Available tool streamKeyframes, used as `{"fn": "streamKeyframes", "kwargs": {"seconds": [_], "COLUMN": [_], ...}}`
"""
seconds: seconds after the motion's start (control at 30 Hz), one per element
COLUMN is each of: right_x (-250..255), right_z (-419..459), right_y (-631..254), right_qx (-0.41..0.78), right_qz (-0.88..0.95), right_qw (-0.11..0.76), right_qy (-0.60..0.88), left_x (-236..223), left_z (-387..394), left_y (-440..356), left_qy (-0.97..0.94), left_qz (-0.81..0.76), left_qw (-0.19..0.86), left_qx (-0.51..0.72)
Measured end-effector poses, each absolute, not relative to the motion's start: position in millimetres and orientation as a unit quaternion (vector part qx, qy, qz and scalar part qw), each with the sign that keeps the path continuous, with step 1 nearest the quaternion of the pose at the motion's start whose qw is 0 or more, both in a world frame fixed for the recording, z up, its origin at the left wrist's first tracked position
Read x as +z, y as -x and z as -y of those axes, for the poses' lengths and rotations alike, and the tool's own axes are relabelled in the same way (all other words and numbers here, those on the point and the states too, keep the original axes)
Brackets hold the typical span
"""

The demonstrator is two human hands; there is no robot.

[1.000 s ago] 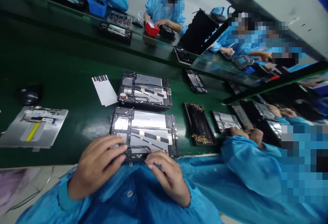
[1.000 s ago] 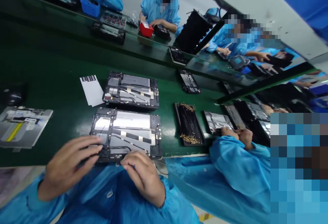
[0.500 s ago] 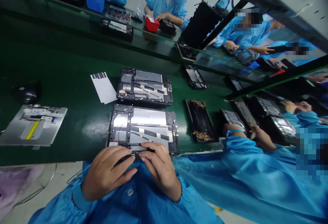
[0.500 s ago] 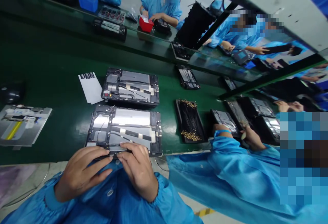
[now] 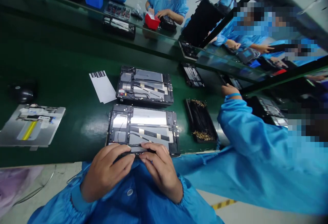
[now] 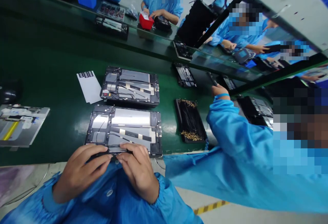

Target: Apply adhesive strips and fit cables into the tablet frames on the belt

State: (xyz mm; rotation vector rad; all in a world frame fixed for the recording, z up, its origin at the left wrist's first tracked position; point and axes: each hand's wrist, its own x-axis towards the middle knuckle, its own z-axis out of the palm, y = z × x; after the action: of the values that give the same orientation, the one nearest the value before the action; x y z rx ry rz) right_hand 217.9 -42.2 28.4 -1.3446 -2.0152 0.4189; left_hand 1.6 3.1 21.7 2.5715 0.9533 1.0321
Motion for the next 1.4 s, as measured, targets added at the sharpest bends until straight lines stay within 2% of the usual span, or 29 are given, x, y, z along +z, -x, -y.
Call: {"fn": "streamKeyframes", "kwargs": {"seconds": [0.23, 0.37, 0.57, 0.77, 1.17, 1.4], "right_x": [28, 31, 31, 29, 31, 24], "right_z": [43, 42, 41, 41, 40, 46], "right_y": [-218, -218, -219, -218, -214, -221], "right_qx": [0.164, 0.157, 0.154, 0.153, 0.138, 0.176], "right_qz": [0.771, 0.774, 0.776, 0.778, 0.774, 0.747], "right_qw": [0.332, 0.332, 0.332, 0.329, 0.333, 0.394], "right_qy": [0.518, 0.515, 0.514, 0.513, 0.52, 0.507], "left_x": [47, 56, 60, 55, 30, 28], "left_z": [-11, -13, -17, -16, -2, -2], "left_y": [-12, -17, -21, -5, -4, -6], "left_qy": [-0.866, -0.867, -0.879, -0.87, -0.889, -0.887], "left_qz": [-0.37, -0.38, -0.381, -0.347, -0.31, -0.317], "left_qw": [0.202, 0.21, 0.17, 0.208, 0.054, 0.045], "left_qx": [0.268, 0.243, 0.232, 0.281, 0.333, 0.331]}}
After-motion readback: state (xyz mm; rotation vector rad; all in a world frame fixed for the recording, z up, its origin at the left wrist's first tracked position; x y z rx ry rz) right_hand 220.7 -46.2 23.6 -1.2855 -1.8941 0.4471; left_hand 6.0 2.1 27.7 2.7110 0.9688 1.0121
